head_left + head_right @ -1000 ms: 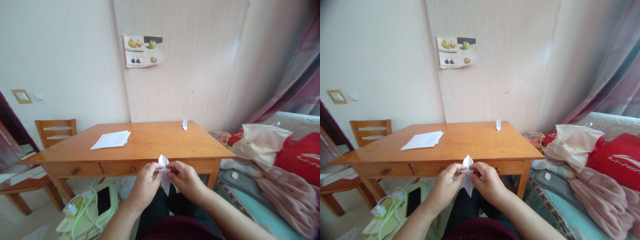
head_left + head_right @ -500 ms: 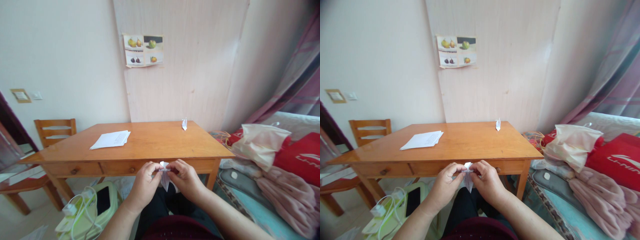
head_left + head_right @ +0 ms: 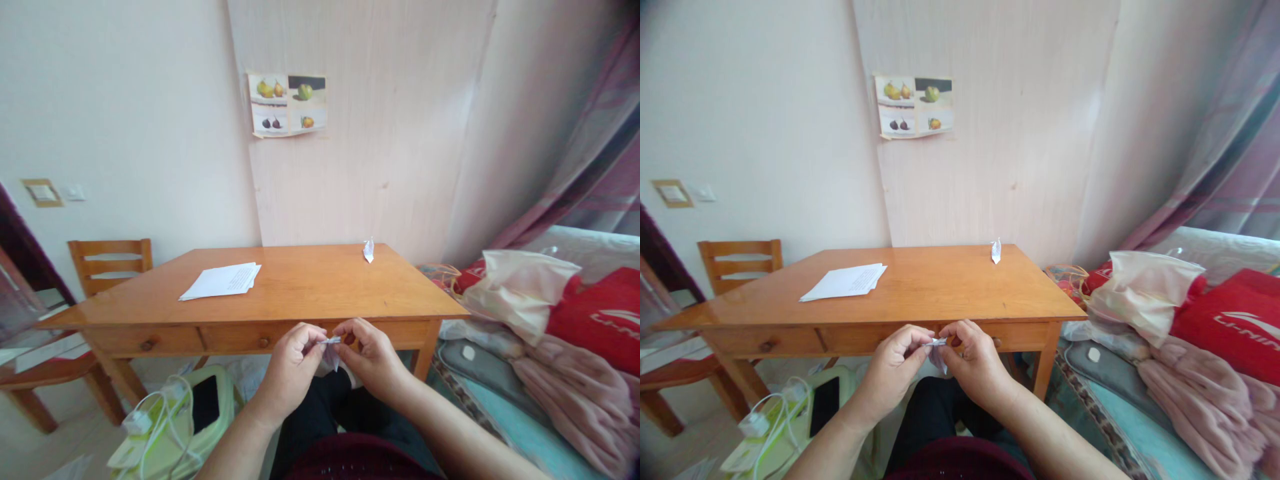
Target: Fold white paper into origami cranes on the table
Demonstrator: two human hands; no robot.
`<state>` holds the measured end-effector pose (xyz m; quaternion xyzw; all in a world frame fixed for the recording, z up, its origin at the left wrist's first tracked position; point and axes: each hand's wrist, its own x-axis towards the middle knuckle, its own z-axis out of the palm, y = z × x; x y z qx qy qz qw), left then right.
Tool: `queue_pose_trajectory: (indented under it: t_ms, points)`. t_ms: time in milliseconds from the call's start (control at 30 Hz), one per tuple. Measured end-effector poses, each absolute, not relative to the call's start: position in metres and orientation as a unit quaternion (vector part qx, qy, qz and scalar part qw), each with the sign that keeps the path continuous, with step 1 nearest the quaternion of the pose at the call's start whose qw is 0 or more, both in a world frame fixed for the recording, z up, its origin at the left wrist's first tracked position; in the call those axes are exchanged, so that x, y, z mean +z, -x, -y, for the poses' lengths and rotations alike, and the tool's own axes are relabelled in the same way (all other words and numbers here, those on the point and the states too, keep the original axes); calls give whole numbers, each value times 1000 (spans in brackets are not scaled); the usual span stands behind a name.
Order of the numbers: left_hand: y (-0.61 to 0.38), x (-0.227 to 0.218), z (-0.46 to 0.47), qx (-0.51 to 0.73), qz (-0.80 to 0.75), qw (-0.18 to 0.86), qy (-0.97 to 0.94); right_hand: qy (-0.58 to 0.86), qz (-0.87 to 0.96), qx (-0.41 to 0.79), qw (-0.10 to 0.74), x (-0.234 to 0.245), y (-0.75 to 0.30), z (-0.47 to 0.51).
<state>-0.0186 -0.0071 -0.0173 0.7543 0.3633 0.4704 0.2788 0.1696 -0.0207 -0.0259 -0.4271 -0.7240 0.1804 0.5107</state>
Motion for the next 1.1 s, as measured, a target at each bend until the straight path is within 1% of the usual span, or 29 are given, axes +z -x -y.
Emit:
queue_pose_trajectory:
  t_ms: [267,633,933,1100]
  points:
    - [19,-20,6,449,-381,322,-741,396,751,170,499,-20,-177,18]
    - [19,-19,9,447,-384,359,-723,403,757,170,485,-16,-176,23]
    - [19,-18,10,432,-382,358,-734,392,767,161,482,-16,-175,25]
    - [17,-25,6,432,-373,405,-714,401,764,159,480,-20,-176,23]
